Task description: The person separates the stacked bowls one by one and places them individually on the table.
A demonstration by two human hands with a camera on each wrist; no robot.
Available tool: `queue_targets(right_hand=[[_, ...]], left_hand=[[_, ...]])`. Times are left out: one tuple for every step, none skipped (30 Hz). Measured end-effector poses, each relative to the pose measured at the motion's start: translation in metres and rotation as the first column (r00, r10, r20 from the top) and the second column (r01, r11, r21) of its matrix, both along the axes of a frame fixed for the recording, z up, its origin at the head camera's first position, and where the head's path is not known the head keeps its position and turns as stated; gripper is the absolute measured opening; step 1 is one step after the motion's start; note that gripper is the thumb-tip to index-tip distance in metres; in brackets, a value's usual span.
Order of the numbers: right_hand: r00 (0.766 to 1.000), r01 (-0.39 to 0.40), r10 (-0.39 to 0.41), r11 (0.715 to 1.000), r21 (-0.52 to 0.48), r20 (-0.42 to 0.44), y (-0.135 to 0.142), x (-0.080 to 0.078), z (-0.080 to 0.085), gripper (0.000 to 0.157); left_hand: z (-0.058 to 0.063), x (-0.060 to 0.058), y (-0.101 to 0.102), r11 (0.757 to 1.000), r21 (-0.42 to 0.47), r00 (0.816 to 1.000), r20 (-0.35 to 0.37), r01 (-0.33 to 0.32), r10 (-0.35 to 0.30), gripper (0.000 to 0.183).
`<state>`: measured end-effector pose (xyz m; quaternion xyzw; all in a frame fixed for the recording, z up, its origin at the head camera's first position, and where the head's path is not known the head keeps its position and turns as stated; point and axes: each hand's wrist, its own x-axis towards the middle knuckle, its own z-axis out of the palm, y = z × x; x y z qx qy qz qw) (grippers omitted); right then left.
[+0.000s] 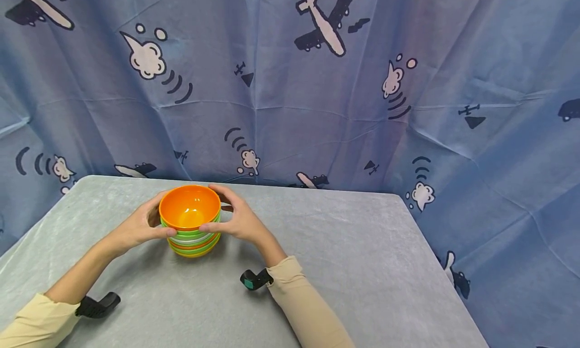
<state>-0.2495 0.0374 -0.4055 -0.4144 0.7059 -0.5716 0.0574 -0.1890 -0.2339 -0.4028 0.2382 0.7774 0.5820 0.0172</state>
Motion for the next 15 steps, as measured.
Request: queue_targets(right_hand=[[1.000, 0.003, -0.003, 1.000, 0.003, -0.001, -0.0013, -0.0001, -0.0003, 0.100], [1.000, 0.006, -0.006, 1.000, 0.006, 0.000, -0.0026, -0.0003, -0.0007, 0.101], [1.000, 0.005, -0.005, 1.000, 0.007, 0.001, -0.0037, -0.0001, -0.0007, 0.102], [1.000, 0.002, -0.003, 1.000, 0.006, 0.002, -0.0047, 0.0000, -0.0006, 0.102], [1.000, -0.001, 0.001, 1.000, 0.005, 0.005, -0.0058, 0.0002, -0.0006, 0.103], [1.000, -0.005, 0.005, 1.000, 0.000, 0.009, -0.0067, 0.0003, -0.0006, 0.103], [1.000, -0.007, 0.007, 1.000, -0.005, 0.013, -0.0074, 0.0006, -0.0006, 0.102], [1.000, -0.011, 0.011, 1.000, -0.012, 0.019, -0.0079, 0.0007, -0.0009, 0.102], [1.000, -0.014, 0.015, 1.000, -0.020, 0.023, -0.0084, 0.0008, -0.0010, 0.101], [0.999, -0.017, 0.018, 0.999, -0.028, 0.028, -0.0088, 0.0009, -0.0012, 0.100], [0.999, -0.019, 0.021, 0.999, -0.036, 0.033, -0.0092, 0.0010, -0.0015, 0.099], [0.999, -0.021, 0.023, 0.999, -0.047, 0.036, -0.0094, 0.0010, -0.0017, 0.098], [0.999, -0.023, 0.025, 0.998, -0.055, 0.040, -0.0096, 0.0009, -0.0019, 0.096], [0.999, -0.024, 0.027, 0.998, -0.063, 0.042, -0.0098, 0.0007, -0.0024, 0.094], [0.999, -0.023, 0.026, 0.997, -0.070, 0.042, -0.0101, 0.0006, -0.0025, 0.091]], left_hand=[[-0.0001, -0.0002, -0.0001, 1.000, 0.001, 1.000, -0.001, 0.002, -0.002, 0.077], [-0.0002, -0.0004, -0.0003, 1.000, 0.002, 1.000, -0.001, 0.002, -0.002, 0.077], [-0.0003, -0.0005, -0.0005, 1.000, 0.003, 1.000, -0.001, 0.002, -0.002, 0.077], [-0.0004, -0.0006, -0.0008, 1.000, 0.005, 1.000, 0.000, 0.002, -0.002, 0.077], [-0.0004, -0.0006, -0.0009, 1.000, 0.008, 1.000, 0.000, 0.002, -0.002, 0.077], [-0.0004, -0.0007, -0.0010, 1.000, 0.010, 1.000, 0.001, 0.002, -0.002, 0.077], [-0.0004, -0.0007, -0.0011, 1.000, 0.010, 1.000, 0.001, 0.002, -0.002, 0.077], [-0.0005, -0.0008, -0.0012, 1.000, 0.010, 1.000, 0.002, 0.003, -0.003, 0.077], [-0.0006, -0.0008, -0.0012, 1.000, 0.009, 1.000, 0.002, 0.003, -0.003, 0.077], [-0.0007, -0.0009, -0.0012, 1.000, 0.008, 1.000, 0.001, 0.003, -0.003, 0.077], [-0.0007, -0.0010, -0.0012, 1.000, 0.005, 1.000, 0.001, 0.003, -0.003, 0.077], [-0.0008, -0.0012, -0.0011, 1.000, 0.002, 1.000, -0.001, 0.003, -0.003, 0.077], [-0.0008, -0.0013, -0.0012, 1.000, 0.002, 1.000, 0.000, 0.002, -0.002, 0.077], [-0.0008, -0.0014, -0.0012, 1.000, 0.003, 1.000, 0.001, 0.002, -0.002, 0.077], [-0.0007, -0.0016, -0.0012, 1.000, 0.002, 1.000, 0.000, 0.001, -0.001, 0.077]])
